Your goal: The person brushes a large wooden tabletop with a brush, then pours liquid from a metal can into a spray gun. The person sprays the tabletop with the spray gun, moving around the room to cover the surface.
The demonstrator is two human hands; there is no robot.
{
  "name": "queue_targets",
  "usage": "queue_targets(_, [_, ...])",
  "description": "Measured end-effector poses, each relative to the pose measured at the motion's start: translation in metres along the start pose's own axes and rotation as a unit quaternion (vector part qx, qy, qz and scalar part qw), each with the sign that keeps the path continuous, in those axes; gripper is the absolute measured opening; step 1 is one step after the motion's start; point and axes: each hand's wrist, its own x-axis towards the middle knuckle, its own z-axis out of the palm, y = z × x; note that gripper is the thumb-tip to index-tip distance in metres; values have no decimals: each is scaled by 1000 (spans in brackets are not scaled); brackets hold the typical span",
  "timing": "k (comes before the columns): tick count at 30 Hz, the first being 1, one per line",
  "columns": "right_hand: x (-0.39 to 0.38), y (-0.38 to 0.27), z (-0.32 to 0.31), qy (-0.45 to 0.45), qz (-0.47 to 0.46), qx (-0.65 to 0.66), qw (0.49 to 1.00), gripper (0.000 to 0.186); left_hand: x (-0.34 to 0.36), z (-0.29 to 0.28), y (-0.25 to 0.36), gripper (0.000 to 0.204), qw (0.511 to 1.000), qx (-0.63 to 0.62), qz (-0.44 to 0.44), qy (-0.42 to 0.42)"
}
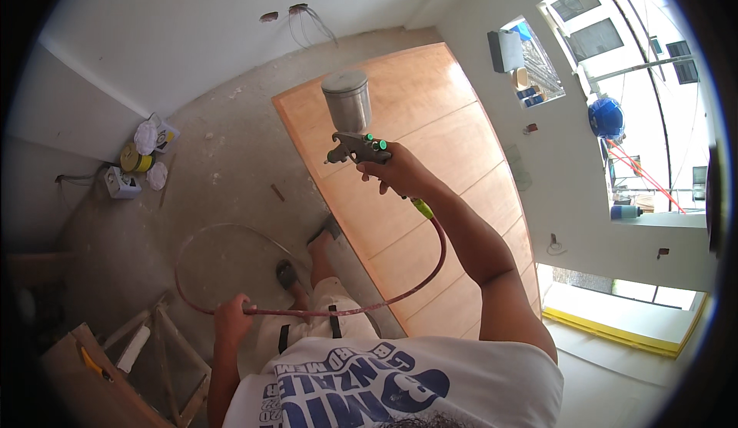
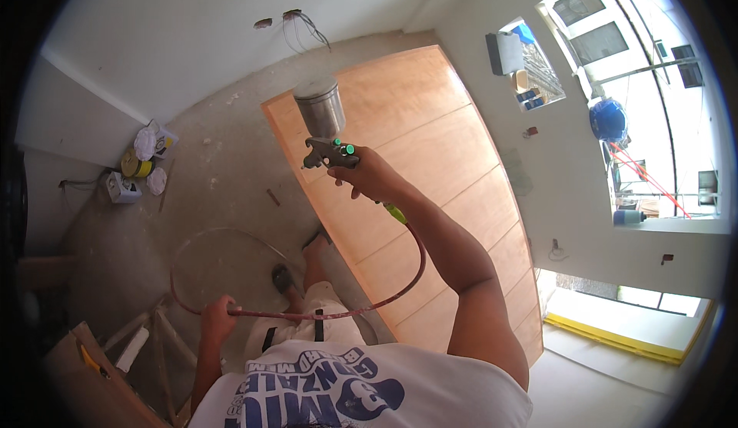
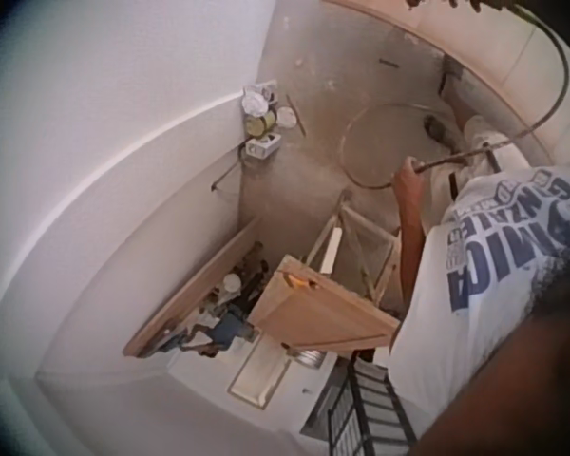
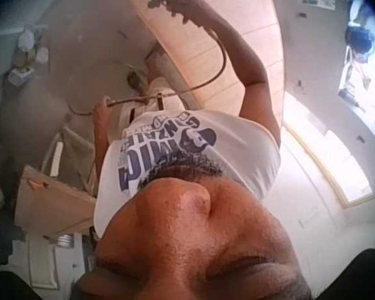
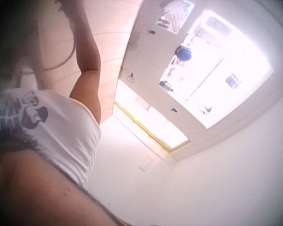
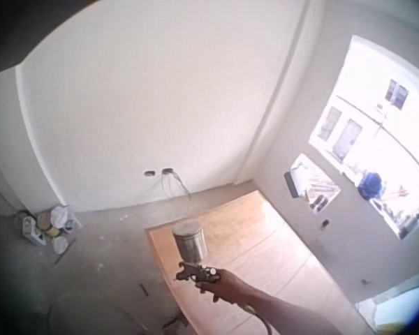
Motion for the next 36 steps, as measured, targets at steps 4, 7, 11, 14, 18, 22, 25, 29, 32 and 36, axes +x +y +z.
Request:
queue_targets(4, [-6,11,-28,60,28,-24,998,36,20,-5,30,27,1000,-5,20,-8])
queue_targets(7, [1,41,-74,136,19,-18,990,28,45,-2,61,27,999,4,36,-28])
queue_targets(11, [22,82,-153,230,22,-33,972,39,85,-6,120,26,996,26,56,-67])
queue_targets(14, [36,103,-212,297,13,-56,953,42,113,-10,163,25,992,20,85,-87])
queue_targets(18, [70,154,-295,373,-4,-110,921,45,144,-16,219,24,987,-20,127,-96])
queue_targets(22, [104,208,-368,447,-26,-169,878,47,163,-20,267,22,979,-48,173,-92])
queue_targets(25, [109,216,-394,494,-18,-212,843,46,170,-20,286,21,975,-57,197,-85])
queue_targets(29, [101,216,-395,517,10,-244,821,45,170,-18,287,23,973,-53,210,-83])
queue_targets(32, [81,195,-368,485,-13,-224,845,44,158,-15,268,24,980,-64,168,-86])
queue_targets(36, [44,181,-315,401,-25,-139,905,42,132,-5,218,26,985,-16,160,-60])
